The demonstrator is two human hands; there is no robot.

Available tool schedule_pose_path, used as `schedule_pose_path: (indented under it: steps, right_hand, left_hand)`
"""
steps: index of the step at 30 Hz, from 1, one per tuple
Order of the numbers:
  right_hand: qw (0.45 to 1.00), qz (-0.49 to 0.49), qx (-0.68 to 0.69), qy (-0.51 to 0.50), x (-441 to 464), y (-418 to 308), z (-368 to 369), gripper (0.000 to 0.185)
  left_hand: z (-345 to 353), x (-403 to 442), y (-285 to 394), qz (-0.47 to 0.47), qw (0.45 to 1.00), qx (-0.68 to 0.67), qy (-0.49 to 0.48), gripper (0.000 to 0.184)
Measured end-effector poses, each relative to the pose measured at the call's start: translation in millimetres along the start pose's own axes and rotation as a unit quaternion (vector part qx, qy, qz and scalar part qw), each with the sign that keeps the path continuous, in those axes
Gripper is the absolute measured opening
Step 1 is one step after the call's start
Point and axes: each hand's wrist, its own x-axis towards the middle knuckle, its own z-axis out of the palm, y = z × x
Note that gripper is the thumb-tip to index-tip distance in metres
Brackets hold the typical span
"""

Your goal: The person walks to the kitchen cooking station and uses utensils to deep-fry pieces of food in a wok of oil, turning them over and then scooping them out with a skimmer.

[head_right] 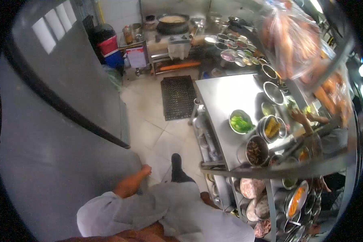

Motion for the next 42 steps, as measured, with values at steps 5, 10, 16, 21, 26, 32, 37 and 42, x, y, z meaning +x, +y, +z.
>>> schedule_pose_path:
  steps: [5, 10, 16, 21, 26, 32, 37, 42]
  right_hand:
    - [0.992, -0.006, -0.116, 0.055, 155, 10, -7, 0.014]
    - [0.931, -0.293, -0.22, -0.011, 343, -22, -81, 0.024]
    - [0.866, 0.065, 0.485, -0.102, 440, -212, -289, 0.037]
    - [0.849, 0.089, 0.504, -0.128, 527, -261, -308, 0.039]
    - [0.875, 0.106, 0.459, -0.107, 584, -313, -373, 0.035]
    - [0.787, 0.119, 0.601, -0.069, 705, -319, -423, 0.024]
    - [0.727, 0.073, 0.682, 0.007, 815, -334, -524, 0.028]
    - [0.699, 0.11, 0.706, 0.037, 970, -308, -611, 0.039]
  left_hand:
    - [-52, 11, -22, 0.071, 0.983, 0.166, -0.015, 0.02]
    - [-103, 7, -13, -0.085, 0.99, -0.108, -0.043, 0.02]
    - [-161, 61, 35, -0.048, 0.996, -0.057, -0.05, 0.021]
    - [-231, 137, 80, 0.037, 0.99, 0.092, -0.098, 0.022]
    - [-328, 233, 160, 0.341, 0.736, 0.562, -0.16, 0.023]
    - [-451, 347, 319, 0.221, 0.97, -0.072, 0.066, 0.02]
    - [-505, 397, 433, 0.263, 0.953, -0.094, 0.115, 0.017]
    - [-498, 343, 546, 0.075, 0.923, -0.37, 0.072, 0.016]
